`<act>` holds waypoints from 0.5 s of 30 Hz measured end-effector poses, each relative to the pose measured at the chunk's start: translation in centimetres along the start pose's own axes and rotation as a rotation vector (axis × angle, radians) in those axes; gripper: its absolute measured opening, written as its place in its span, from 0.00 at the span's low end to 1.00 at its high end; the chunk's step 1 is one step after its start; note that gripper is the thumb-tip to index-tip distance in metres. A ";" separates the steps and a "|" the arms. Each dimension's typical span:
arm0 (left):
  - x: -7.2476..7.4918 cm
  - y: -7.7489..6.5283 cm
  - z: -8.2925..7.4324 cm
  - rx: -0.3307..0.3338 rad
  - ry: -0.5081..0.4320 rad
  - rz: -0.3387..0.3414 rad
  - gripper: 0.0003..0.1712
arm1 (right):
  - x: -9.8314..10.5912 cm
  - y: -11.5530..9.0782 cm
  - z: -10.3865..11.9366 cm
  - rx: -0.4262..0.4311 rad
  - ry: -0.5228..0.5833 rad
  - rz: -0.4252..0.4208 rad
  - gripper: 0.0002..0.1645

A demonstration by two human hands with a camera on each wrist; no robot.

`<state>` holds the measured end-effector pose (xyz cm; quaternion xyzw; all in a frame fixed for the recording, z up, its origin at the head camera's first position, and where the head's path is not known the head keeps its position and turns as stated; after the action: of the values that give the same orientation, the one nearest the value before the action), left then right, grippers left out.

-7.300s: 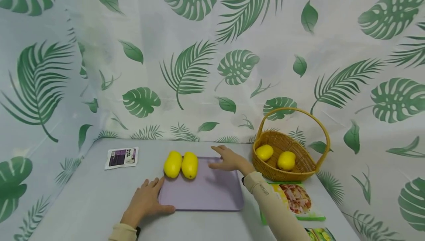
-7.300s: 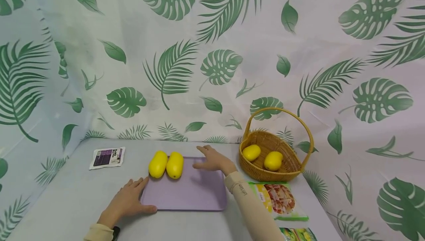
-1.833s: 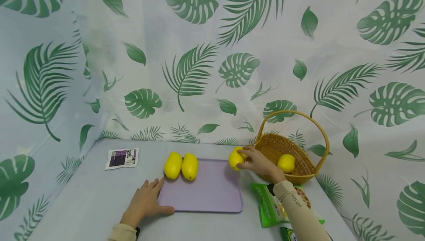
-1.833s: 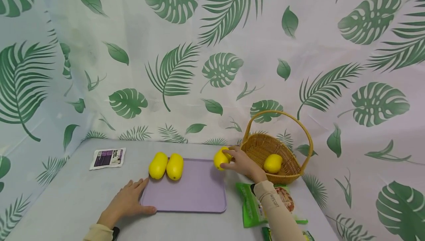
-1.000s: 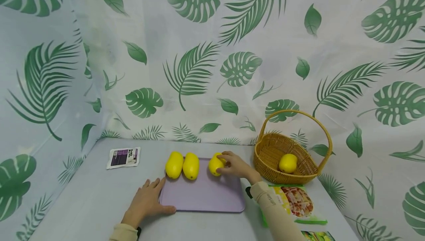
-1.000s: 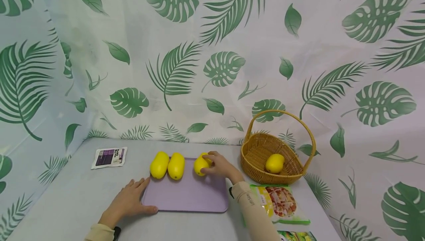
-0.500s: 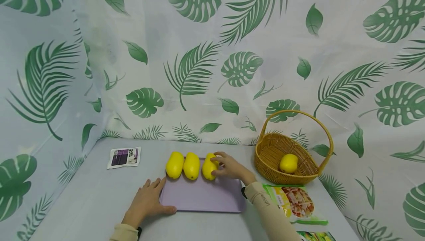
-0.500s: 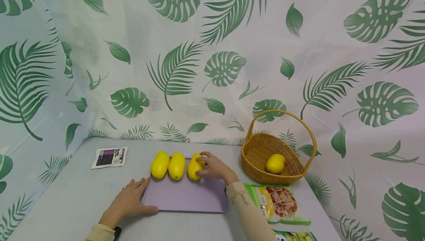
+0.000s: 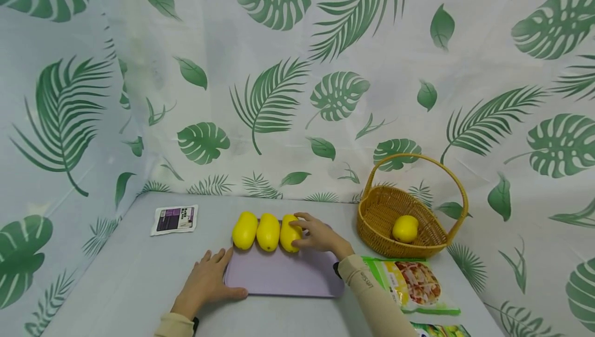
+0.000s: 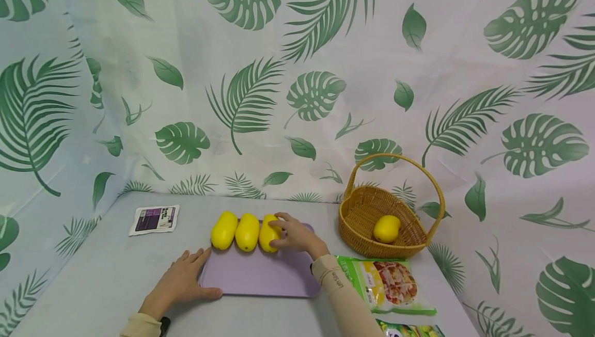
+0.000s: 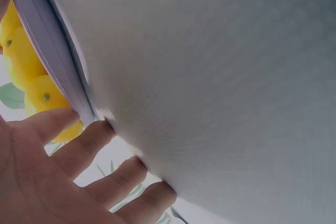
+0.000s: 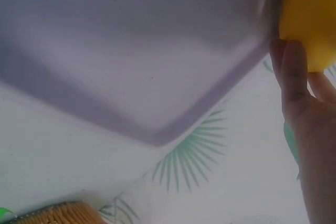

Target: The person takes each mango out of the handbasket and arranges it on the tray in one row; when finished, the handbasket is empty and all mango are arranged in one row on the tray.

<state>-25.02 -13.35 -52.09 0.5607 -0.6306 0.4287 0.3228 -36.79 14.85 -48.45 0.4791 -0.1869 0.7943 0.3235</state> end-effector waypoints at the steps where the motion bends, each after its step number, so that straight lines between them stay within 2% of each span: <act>1: 0.0 0.0 0.0 0.002 0.000 0.001 0.68 | 0.0 0.0 0.0 0.004 -0.008 0.000 0.35; 9: -0.2 0.2 0.1 0.014 0.001 0.011 0.69 | 0.1 0.0 -0.4 -0.021 0.002 0.000 0.39; 15: -0.2 0.2 0.1 0.020 0.006 0.015 0.69 | 0.8 -0.6 -0.6 -0.015 0.016 -0.032 0.40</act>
<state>-25.22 -13.33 -52.33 0.5579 -0.6295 0.4390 0.3159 -37.05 15.93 -48.04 0.4732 -0.1825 0.7915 0.3410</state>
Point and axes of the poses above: each hand's wrist, its own y-axis towards the middle knuckle, its own x-axis out of the back of the hand, z = x × y, the point moved 4 cm from there along y, towards the middle knuckle, and after that the axes turned 10 degrees about x, right-handed, at the moved point
